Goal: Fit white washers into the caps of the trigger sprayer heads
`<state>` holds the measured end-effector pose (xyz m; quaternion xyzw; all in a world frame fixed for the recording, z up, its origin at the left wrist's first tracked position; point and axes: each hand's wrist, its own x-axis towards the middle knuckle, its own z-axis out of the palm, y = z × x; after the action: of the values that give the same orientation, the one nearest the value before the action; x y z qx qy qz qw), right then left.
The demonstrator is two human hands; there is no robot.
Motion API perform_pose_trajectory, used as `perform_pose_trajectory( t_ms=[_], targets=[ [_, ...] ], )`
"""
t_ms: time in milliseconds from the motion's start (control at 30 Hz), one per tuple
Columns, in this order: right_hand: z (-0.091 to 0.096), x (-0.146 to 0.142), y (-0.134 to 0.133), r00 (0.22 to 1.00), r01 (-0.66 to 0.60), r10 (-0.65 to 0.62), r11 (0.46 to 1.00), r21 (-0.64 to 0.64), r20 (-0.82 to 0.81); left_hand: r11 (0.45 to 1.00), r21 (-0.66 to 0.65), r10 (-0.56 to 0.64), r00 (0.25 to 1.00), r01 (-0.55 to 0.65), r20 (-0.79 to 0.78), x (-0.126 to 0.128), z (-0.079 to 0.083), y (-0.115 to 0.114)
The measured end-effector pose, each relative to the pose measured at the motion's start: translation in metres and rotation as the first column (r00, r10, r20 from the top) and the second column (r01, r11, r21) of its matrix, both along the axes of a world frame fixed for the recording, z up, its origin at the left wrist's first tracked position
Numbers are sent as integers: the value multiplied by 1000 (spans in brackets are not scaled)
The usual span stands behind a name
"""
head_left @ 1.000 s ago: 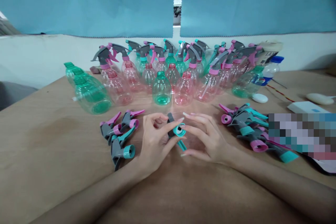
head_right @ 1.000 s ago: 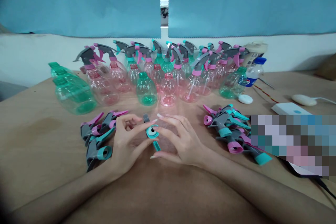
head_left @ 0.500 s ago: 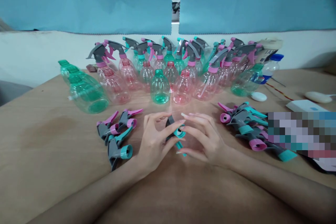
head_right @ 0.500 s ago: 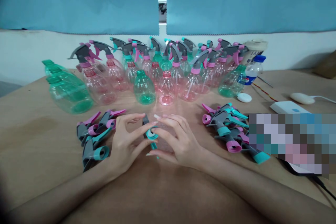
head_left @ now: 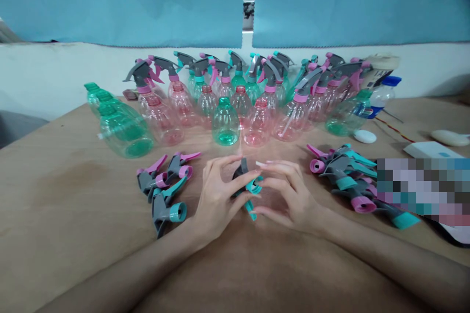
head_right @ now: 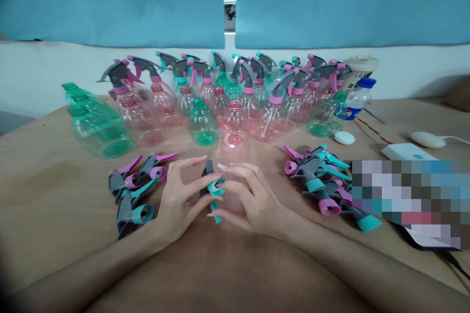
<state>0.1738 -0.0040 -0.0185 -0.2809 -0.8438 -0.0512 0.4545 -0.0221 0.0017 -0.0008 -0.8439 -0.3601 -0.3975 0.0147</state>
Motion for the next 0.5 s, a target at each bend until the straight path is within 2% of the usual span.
perform_pose_trajectory(
  t_ms=[167, 400, 500],
  targets=[
    [0, 0, 0, 1000, -8, 8, 1000, -6, 8, 1000, -25, -4, 1000, 4, 25, 1, 2, -1],
    [-1, 2, 0, 999, 45, -45, 999, 9, 30, 997, -77, 25, 999, -21, 44, 2, 4, -3],
    [1, 1, 0, 999, 20, -20, 1000, -1, 33, 997, -76, 15, 999, -11, 47, 2, 4, -3]
  ],
)
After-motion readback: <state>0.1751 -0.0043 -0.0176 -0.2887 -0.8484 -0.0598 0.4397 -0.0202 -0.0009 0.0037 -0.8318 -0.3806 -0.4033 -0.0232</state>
